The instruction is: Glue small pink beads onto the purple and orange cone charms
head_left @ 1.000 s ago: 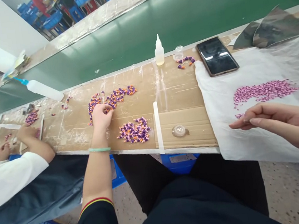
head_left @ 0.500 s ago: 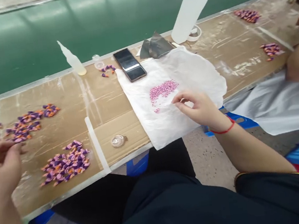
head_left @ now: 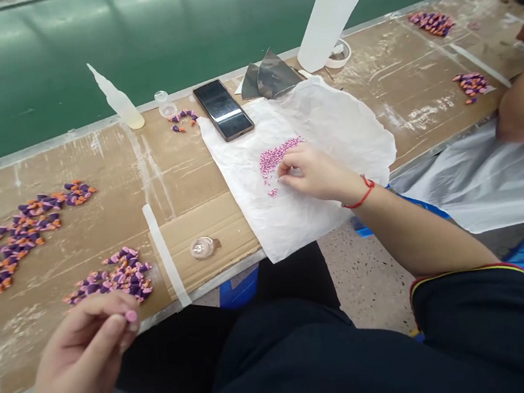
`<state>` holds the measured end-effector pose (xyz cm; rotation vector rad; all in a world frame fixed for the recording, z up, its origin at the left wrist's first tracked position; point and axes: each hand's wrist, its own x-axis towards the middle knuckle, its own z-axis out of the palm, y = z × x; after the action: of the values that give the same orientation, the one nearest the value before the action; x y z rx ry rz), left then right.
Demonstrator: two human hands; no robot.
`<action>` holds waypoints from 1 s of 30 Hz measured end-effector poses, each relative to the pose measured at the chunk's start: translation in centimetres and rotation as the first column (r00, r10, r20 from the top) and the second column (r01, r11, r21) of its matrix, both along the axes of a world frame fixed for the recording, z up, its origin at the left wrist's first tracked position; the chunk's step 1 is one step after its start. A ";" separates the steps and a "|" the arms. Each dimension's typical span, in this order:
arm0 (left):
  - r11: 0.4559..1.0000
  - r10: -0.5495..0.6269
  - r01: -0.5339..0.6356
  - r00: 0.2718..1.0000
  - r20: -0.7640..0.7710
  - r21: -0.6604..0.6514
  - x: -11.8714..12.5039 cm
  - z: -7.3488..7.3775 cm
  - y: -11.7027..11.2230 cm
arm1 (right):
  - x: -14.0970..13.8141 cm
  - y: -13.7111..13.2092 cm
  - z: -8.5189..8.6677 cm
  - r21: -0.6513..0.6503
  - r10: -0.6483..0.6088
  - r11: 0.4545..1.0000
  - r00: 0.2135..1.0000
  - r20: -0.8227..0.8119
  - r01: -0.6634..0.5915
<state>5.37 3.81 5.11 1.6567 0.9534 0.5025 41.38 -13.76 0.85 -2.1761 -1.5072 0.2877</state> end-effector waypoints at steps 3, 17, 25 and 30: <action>0.993 -0.081 0.087 0.994 0.074 -0.082 0.8 -0.1 -1.5 | 0.1 0.6 0.1 -0.061 0.032 0.998 0.998 0.050 -0.029; 0.920 -0.143 0.253 0.928 0.343 -0.301 5.4 -2.8 -7.3 | -4.7 -0.7 1.6 0.204 0.121 0.974 0.988 -0.097 -0.099; 0.829 -0.150 0.359 0.881 0.448 -0.429 8.9 -4.1 -10.2 | -13.0 -1.9 1.8 0.506 0.179 0.859 0.971 -0.156 -0.077; 0.890 -0.132 0.282 0.911 0.390 -0.358 8.0 -4.4 -10.7 | -14.0 -2.0 0.6 0.537 0.136 0.840 0.989 -0.063 -0.081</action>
<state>13.39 -6.87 0.75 1.2153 0.5512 0.4036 27.39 -15.75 1.46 -1.6146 -1.4441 0.0019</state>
